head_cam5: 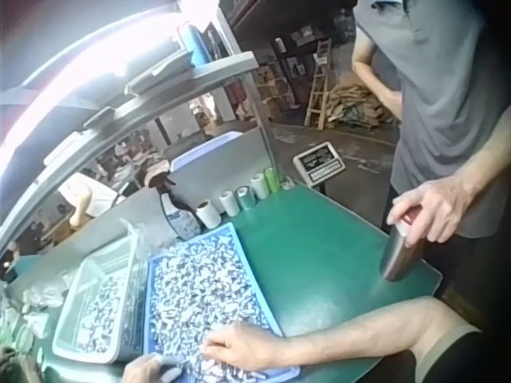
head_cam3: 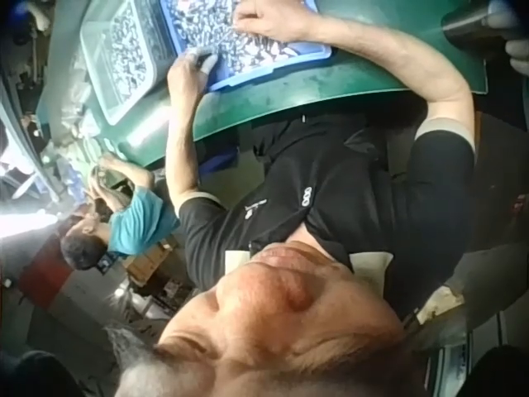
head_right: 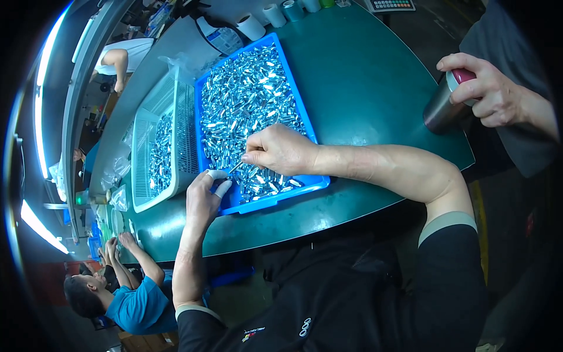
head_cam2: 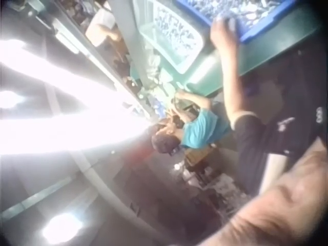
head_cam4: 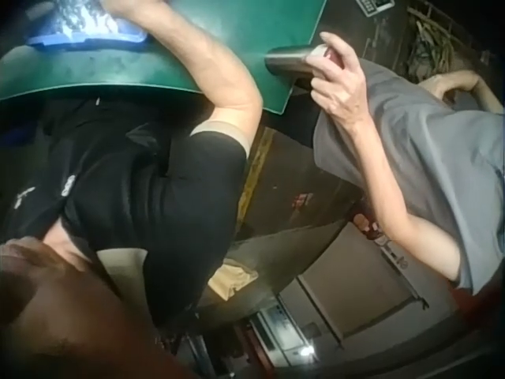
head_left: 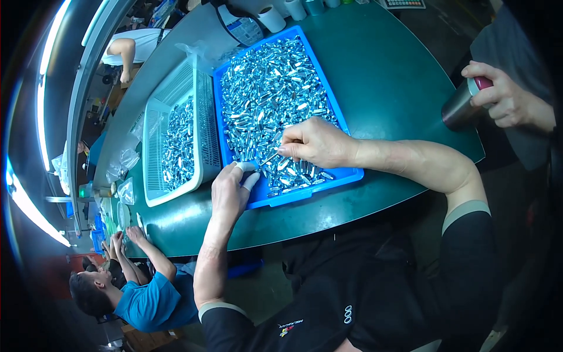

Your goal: Sorting and inspecting small metal components on a workbench in a factory.

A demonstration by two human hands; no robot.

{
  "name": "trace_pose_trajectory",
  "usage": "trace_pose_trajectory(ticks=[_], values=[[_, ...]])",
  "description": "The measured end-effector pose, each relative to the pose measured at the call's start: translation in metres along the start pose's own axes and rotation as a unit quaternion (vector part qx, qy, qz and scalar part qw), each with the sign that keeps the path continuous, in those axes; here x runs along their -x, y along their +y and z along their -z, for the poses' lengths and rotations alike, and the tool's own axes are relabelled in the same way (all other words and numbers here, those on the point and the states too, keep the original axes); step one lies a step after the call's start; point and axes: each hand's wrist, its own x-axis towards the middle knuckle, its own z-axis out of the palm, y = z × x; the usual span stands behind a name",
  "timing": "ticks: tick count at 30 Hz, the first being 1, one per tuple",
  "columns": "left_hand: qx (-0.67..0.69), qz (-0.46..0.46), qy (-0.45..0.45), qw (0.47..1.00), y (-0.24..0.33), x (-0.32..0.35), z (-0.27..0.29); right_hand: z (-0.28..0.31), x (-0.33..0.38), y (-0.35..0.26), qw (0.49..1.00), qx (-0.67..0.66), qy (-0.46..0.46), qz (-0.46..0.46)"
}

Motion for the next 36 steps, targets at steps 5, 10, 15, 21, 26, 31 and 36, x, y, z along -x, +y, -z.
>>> trace_pose_trajectory(ticks=[5, 10, 15, 21, 26, 31, 36], values=[[0.149, 0.031, 0.013, 0.988, 0.013, 0.001, -0.004, 0.002, 0.002, -0.002, 0.998, 0.055, -0.014, 0.014], [0.127, -0.002, 0.049, 0.991, 0.014, -0.004, -0.005, 0.0, 0.0, 0.002, 0.997, 0.065, 0.004, 0.05], [0.085, -0.079, 0.069, 0.991, 0.03, -0.013, -0.002, 0.002, 0.002, -0.004, 0.997, 0.072, -0.01, 0.039], [0.099, -0.132, 0.094, 0.982, 0.038, -0.022, -0.007, 0.001, 0.002, -0.009, 0.997, 0.023, -0.069, 0.0], [0.086, -0.141, 0.092, 0.982, 0.038, -0.021, -0.002, 0.001, 0.001, -0.011, 0.998, -0.006, -0.052, -0.029], [-0.105, -0.126, 0.191, 0.968, -0.008, -0.014, 0.049, 0.001, -0.003, -0.004, 0.998, -0.055, 0.024, 0.008], [-0.201, -0.137, 0.097, 0.965, -0.015, -0.016, 0.066, 0.004, 0.001, -0.004, 0.997, -0.069, 0.036, -0.03]])
